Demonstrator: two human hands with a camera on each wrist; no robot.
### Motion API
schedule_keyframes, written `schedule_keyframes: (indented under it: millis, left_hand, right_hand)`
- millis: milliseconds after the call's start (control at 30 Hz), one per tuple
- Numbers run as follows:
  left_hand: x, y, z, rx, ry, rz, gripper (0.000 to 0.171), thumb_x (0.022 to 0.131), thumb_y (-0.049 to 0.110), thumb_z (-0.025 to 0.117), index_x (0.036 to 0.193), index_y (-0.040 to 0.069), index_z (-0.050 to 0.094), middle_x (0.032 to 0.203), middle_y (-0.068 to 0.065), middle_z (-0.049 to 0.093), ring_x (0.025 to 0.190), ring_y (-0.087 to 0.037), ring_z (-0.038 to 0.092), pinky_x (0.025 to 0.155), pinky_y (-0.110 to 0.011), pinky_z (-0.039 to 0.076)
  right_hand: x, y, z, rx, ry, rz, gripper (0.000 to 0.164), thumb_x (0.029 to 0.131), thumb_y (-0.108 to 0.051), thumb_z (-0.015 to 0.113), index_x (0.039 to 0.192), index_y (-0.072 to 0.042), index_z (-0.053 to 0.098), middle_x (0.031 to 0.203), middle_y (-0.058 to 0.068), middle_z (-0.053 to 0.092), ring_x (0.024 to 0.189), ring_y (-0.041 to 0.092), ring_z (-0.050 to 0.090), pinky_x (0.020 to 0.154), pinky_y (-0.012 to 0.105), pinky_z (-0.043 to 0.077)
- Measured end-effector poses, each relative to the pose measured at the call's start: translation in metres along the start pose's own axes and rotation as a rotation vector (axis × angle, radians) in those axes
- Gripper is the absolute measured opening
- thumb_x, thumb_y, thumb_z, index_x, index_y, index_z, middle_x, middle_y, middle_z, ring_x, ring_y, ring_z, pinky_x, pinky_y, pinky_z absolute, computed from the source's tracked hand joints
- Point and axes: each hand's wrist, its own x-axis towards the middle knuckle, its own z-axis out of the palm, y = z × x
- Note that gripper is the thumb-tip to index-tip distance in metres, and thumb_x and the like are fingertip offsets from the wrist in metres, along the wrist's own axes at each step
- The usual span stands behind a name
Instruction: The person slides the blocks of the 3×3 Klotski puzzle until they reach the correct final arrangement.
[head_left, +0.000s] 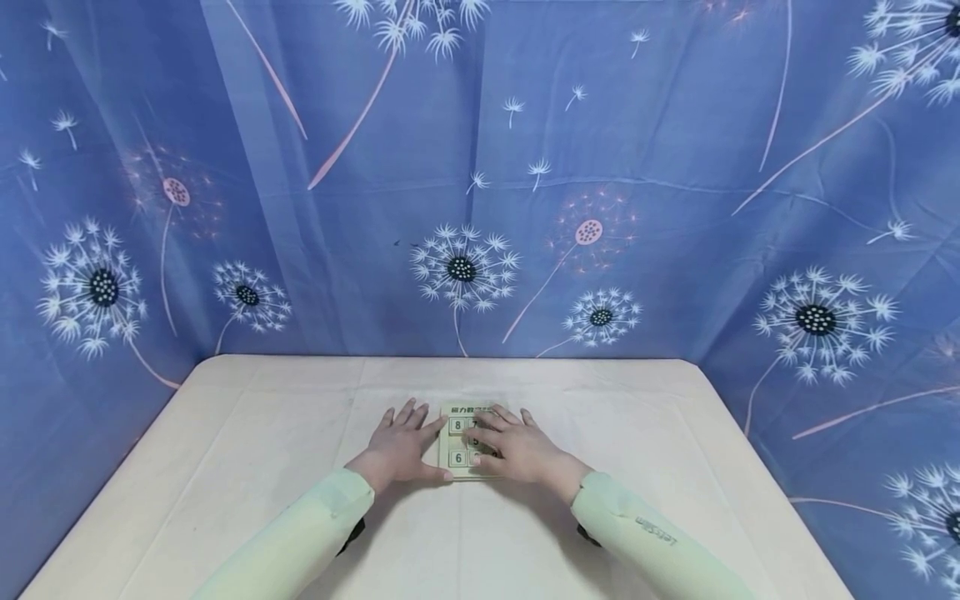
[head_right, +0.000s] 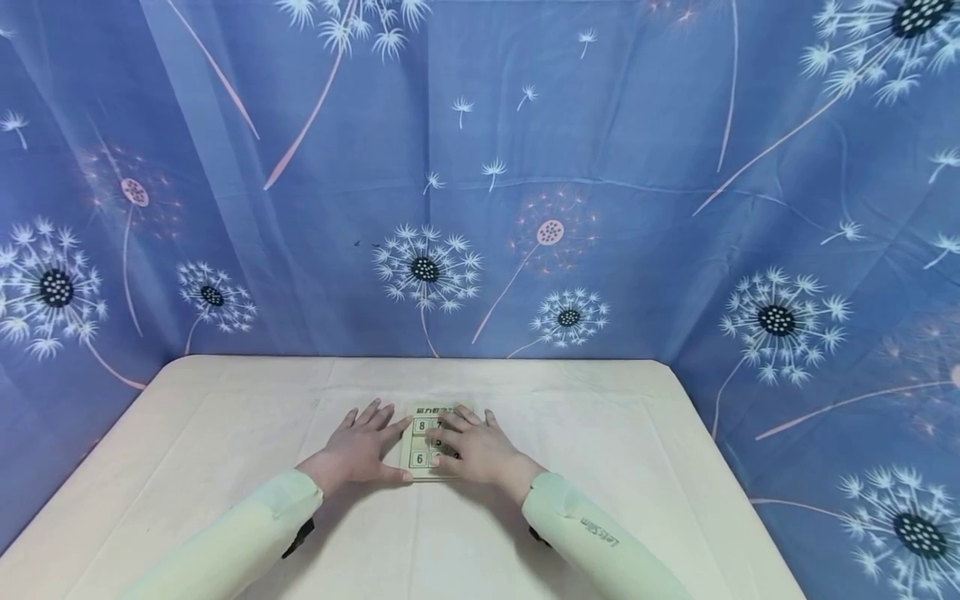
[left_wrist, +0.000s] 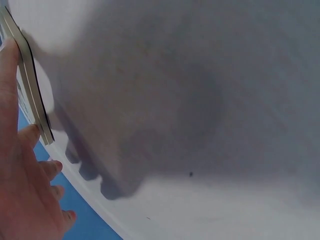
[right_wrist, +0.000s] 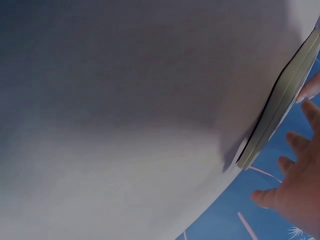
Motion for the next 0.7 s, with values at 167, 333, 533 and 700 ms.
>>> schedule_keyframes:
  millis: [167, 333, 533, 700]
  left_hand:
    - [0.0, 0.0, 0.0, 0.002, 0.005, 0.004, 0.098, 0.08, 0.073, 0.07, 0.159, 0.024, 0.039, 0.17, -0.015, 0.028, 0.161, -0.038, 0.017, 0.131, -0.06, 0.016]
    - [0.0, 0.0, 0.001, 0.019, 0.016, 0.012, 0.099, 0.08, 0.075, 0.069, 0.159, 0.024, 0.039, 0.17, -0.014, 0.029, 0.161, -0.037, 0.017, 0.131, -0.059, 0.016]
    - [0.002, -0.001, 0.002, 0.039, 0.015, 0.012, 0.098, 0.081, 0.075, 0.068, 0.16, 0.025, 0.038, 0.17, -0.012, 0.03, 0.161, -0.036, 0.017, 0.131, -0.059, 0.016]
    - [0.001, -0.001, 0.002, 0.056, 0.017, 0.01, 0.098, 0.081, 0.074, 0.069, 0.159, 0.025, 0.038, 0.169, -0.012, 0.031, 0.161, -0.036, 0.019, 0.131, -0.059, 0.016]
  right_hand:
    - [0.005, 0.0, 0.001, 0.007, 0.003, 0.014, 0.054, 0.103, -0.053, 0.051, 0.152, -0.029, 0.051, 0.167, 0.005, 0.038, 0.158, 0.037, 0.026, 0.121, 0.076, 0.024]
    - [0.009, 0.002, 0.002, 0.009, 0.009, 0.026, 0.054, 0.103, -0.055, 0.051, 0.151, -0.03, 0.052, 0.167, 0.005, 0.039, 0.158, 0.036, 0.028, 0.12, 0.076, 0.025]
    - [0.012, 0.003, 0.005, -0.011, 0.015, 0.028, 0.054, 0.102, -0.056, 0.052, 0.15, -0.03, 0.054, 0.166, 0.004, 0.04, 0.157, 0.036, 0.03, 0.119, 0.076, 0.026]
    - [0.013, 0.003, 0.006, -0.006, 0.015, 0.029, 0.054, 0.102, -0.056, 0.051, 0.15, -0.03, 0.054, 0.166, 0.004, 0.04, 0.157, 0.036, 0.029, 0.119, 0.077, 0.026]
